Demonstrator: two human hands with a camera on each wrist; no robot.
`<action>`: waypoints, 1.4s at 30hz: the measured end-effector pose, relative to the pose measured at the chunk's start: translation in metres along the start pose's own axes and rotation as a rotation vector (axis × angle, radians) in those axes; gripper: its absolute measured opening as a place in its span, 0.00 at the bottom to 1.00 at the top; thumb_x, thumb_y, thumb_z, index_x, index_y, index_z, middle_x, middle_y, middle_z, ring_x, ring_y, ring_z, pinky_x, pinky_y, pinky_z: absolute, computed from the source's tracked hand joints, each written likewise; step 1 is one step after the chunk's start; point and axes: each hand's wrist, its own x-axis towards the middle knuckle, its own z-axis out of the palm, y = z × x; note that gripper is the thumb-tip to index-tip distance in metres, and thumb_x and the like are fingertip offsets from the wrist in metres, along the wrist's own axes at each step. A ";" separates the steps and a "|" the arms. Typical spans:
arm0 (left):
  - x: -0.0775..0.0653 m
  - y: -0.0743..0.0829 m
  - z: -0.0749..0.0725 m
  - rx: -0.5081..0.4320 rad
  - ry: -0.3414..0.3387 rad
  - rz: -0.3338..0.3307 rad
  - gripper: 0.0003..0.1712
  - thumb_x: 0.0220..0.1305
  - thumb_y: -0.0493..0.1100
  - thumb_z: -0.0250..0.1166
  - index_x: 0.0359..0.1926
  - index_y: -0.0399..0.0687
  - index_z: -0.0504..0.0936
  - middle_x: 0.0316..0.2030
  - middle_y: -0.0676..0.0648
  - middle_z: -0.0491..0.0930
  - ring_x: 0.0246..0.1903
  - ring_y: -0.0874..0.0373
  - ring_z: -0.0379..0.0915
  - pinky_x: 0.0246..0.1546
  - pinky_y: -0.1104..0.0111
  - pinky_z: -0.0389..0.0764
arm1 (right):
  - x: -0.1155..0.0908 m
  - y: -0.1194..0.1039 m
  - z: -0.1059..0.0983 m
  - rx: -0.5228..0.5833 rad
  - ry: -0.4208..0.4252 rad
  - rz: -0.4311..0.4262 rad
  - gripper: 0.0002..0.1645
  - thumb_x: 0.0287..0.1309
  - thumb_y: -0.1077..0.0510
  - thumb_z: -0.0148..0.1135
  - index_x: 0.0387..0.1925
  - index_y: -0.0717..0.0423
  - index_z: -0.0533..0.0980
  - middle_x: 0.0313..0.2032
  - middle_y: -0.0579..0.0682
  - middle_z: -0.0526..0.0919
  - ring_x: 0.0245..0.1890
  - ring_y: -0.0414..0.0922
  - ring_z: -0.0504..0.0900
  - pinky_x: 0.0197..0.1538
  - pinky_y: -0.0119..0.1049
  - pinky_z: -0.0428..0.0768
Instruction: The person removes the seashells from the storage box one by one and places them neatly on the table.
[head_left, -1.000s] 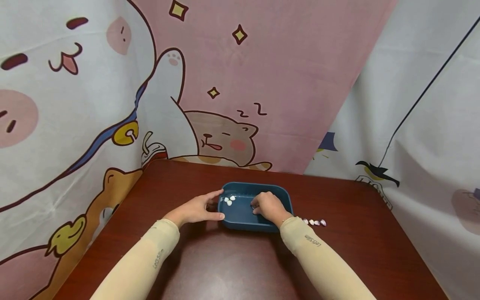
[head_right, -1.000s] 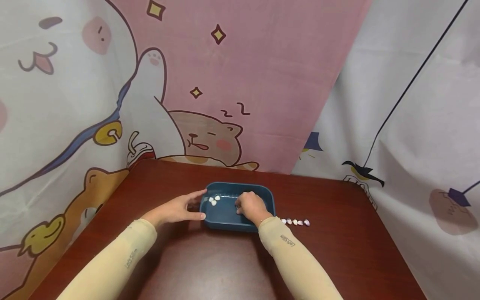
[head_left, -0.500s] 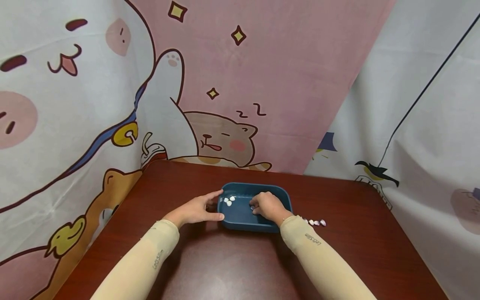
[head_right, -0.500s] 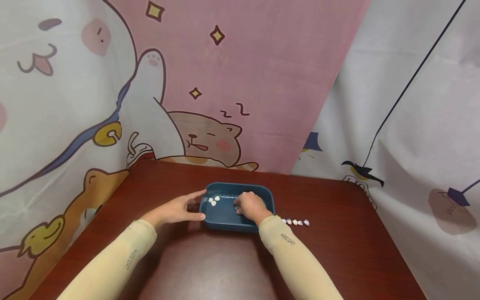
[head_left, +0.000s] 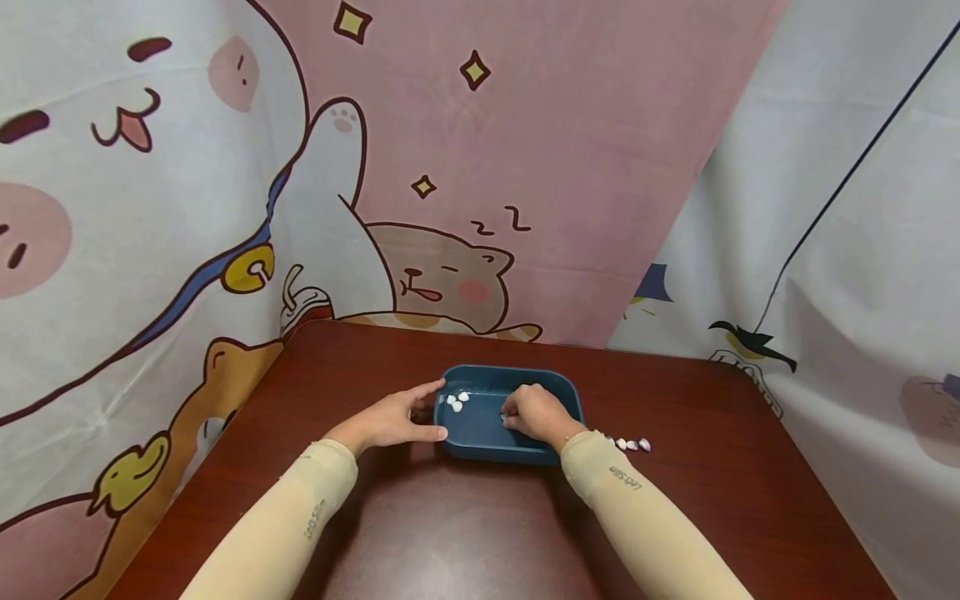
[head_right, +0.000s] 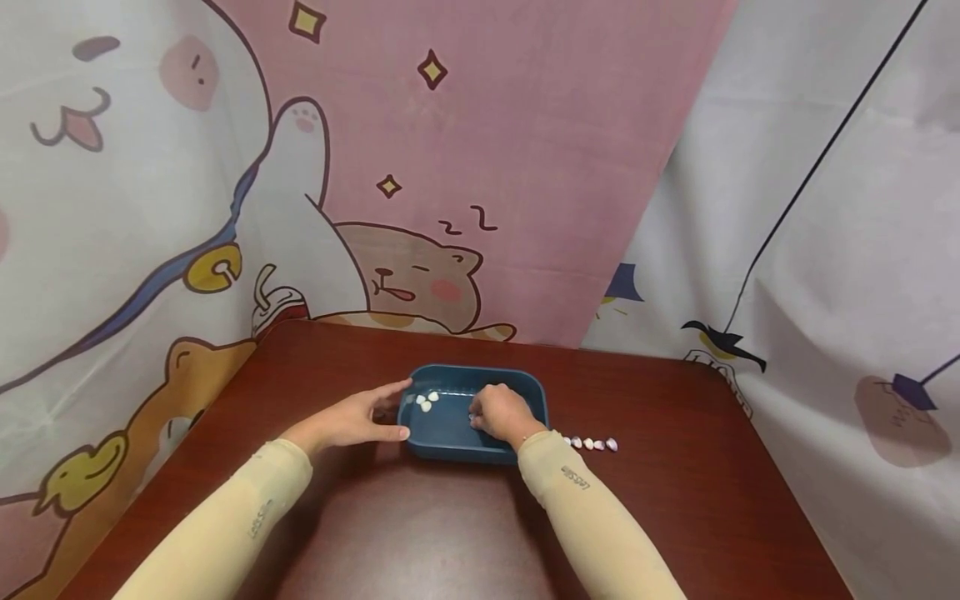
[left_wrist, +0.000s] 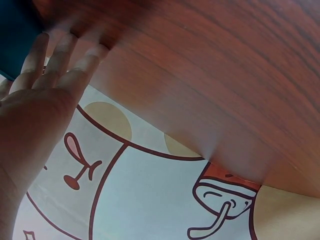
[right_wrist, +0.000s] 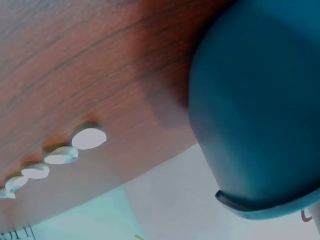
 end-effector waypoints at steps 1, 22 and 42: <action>0.001 0.000 0.000 0.001 -0.001 0.001 0.56 0.64 0.60 0.77 0.85 0.65 0.57 0.75 0.39 0.73 0.72 0.40 0.74 0.72 0.40 0.73 | 0.000 0.000 0.000 -0.006 0.001 0.000 0.09 0.65 0.60 0.76 0.45 0.57 0.91 0.43 0.52 0.94 0.44 0.46 0.90 0.57 0.48 0.89; 0.006 0.010 0.002 0.011 -0.031 0.028 0.59 0.62 0.59 0.78 0.86 0.61 0.54 0.73 0.37 0.75 0.70 0.37 0.76 0.70 0.40 0.75 | -0.109 0.123 -0.127 0.065 0.240 0.090 0.14 0.64 0.57 0.73 0.48 0.59 0.89 0.41 0.53 0.93 0.37 0.42 0.89 0.38 0.38 0.84; 0.003 0.006 -0.003 -0.014 -0.040 0.005 0.63 0.62 0.60 0.78 0.87 0.58 0.51 0.73 0.34 0.75 0.70 0.37 0.75 0.71 0.39 0.74 | -0.151 0.214 -0.070 0.109 0.017 0.141 0.09 0.58 0.58 0.79 0.42 0.53 0.92 0.41 0.48 0.94 0.39 0.38 0.84 0.37 0.31 0.81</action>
